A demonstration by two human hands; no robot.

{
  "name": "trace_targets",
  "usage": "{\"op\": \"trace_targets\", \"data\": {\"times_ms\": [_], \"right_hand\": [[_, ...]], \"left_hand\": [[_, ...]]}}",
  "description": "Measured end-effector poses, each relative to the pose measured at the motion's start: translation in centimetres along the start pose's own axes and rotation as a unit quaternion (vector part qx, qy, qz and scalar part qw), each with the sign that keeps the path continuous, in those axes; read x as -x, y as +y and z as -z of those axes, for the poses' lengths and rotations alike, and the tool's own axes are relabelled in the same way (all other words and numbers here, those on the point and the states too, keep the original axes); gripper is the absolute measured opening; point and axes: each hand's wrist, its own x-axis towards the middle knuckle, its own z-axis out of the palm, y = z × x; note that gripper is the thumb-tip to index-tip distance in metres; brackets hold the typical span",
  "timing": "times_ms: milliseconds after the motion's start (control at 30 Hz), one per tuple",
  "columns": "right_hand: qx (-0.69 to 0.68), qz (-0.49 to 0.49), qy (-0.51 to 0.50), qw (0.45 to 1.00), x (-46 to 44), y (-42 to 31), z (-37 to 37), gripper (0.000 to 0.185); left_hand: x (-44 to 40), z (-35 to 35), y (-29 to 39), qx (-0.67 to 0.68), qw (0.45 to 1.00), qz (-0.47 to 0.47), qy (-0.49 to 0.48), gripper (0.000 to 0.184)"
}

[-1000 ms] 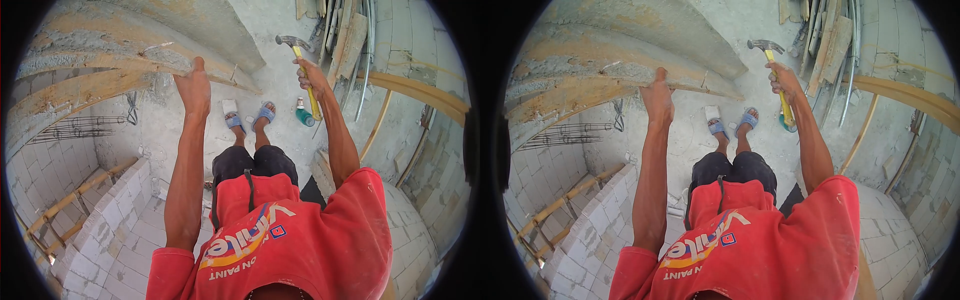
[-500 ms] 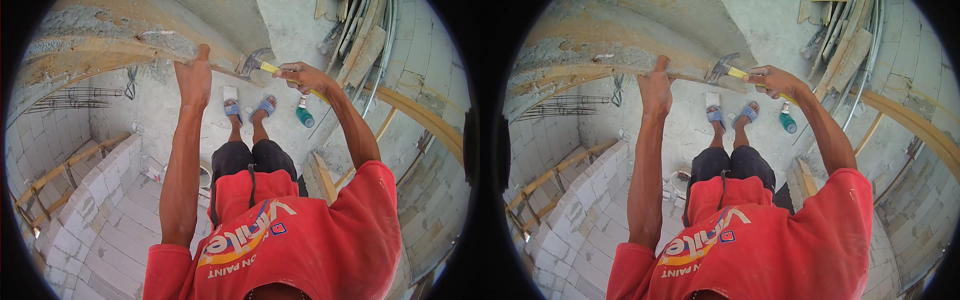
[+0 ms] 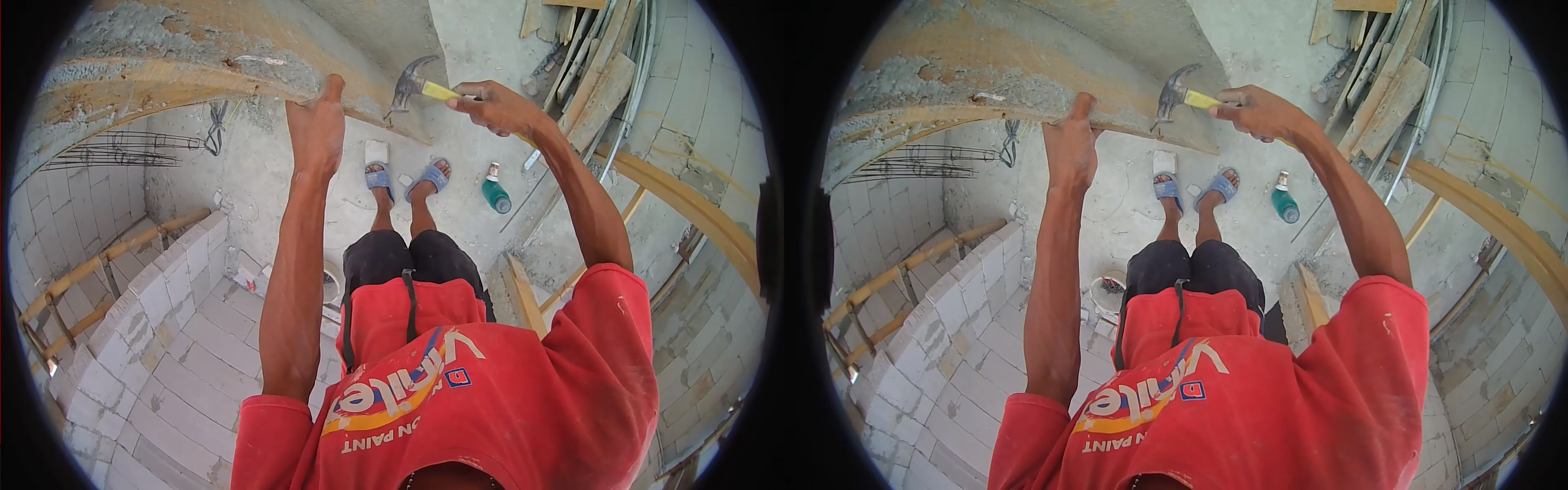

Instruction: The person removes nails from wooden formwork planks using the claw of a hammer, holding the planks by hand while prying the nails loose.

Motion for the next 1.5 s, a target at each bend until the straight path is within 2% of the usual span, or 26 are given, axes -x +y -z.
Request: {"op": "trace_targets", "data": {"times_ms": [67,133,200,233,367,467,600,700,733,767,800,867,1000,1033,1167,1267,1300,1333,1367,1467,1500], "right_hand": [[0.056,-0.029,-0.135,0.989,1.4,0.3,-0.9,0.044],[-0.056,-0.036,-0.037,0.997,2.4,0.4,-1.1,0.041],[-0.17,-0.039,0.058,0.983,2.9,0.7,-1.3,0.038],[-0.23,-0.001,0.097,0.968,3.0,1.2,-0.8,0.037],[-0.274,0.034,0.23,0.933,1.4,3.5,1.1,0.037],[-0.245,0.021,0.18,0.952,0.1,4.1,-0.3,0.037],[-0.172,-0.04,-0.027,0.984,0.9,3.6,-1.7,0.04],[-0.177,-0.019,0.095,0.979,1.0,4.1,0.4,0.044],[-0.184,-0.01,0.137,0.973,1.2,4.2,0.6,0.045],[-0.187,0.009,0.199,0.962,1.2,4.1,0.7,0.035],[-0.197,0.025,0.208,0.958,0.9,4.0,0.3,0.035],[-0.221,0.06,0.221,0.948,-0.1,3.9,-1.0,0.036],[-0.108,-0.007,-0.013,0.994,0.9,2.8,-1.9,0.035],[-0.117,-0.015,-0.002,0.993,1.0,3.1,-0.6,0.034],[-0.193,0.04,0.194,0.961,1.4,3.0,1.3,0.036],[-0.267,0.082,0.212,0.937,-0.6,4.1,-1.8,0.041],[-0.253,0.047,0.131,0.957,0.2,3.2,-3.2,0.044],[-0.201,-0.008,0.01,0.98,0.7,3.0,-4.0,0.043],[-0.127,-0.044,-0.07,0.988,0.6,3.5,-4.9,0.042],[-0.18,-0.049,-0.146,0.972,2.1,4.4,-6.0,0.041],[-0.252,-0.034,-0.097,0.962,2.4,4.9,-6.0,0.038]], "left_hand": [[-0.1,0.0,0.1,-0.004,1.0,0.013,-0.011,0.048],[-0.1,0.0,0.3,-0.002,1.0,0.02,-0.02,0.047],[0.1,0.5,0.6,-0.006,0.999,0.023,-0.03,0.047],[0.1,0.9,0.4,-0.008,0.999,0.022,-0.03,0.047],[-0.5,1.5,-0.1,-0.002,1.0,0.014,-0.026,0.046],[-0.2,1.0,-0.2,0.007,1.0,0.004,-0.005,0.044],[-0.2,1.5,0.1,0.037,0.999,0.032,-0.012,0.041],[-0.2,1.8,0.2,0.007,1.0,0.023,-0.009,0.038],[-0.3,2.1,0.2,0.002,0.999,0.028,-0.02,0.043],[-0.4,2.3,0.0,-0.003,0.999,0.036,-0.032,0.048],[-0.6,2.2,-0.1,-0.005,0.998,0.04,-0.046,0.054],[-0.2,1.8,0.6,0.001,0.998,0.054,-0.025,0.052],[-0.8,2.7,0.1,0.032,0.997,0.061,-0.027,0.049],[-0.7,2.8,0.0,0.021,0.997,0.063,-0.025,0.048],[-0.5,2.8,0.2,0.003,0.999,0.05,-0.012,0.045],[-0.4,2.6,0.1,0.017,0.999,0.045,-0.013,0.043],[-0.7,2.5,0.1,0.023,0.999,0.04,-0.016,0.043],[-1.0,2.4,0.2,0.027,0.999,0.039,-0.016,0.044],[-1.0,2.5,0.2,0.029,0.998,0.044,-0.015,0.044],[-0.6,2.6,0.3,0.024,0.998,0.049,-0.022,0.045],[-0.6,2.7,0.4,0.021,0.998,0.046,-0.023,0.045]]}}
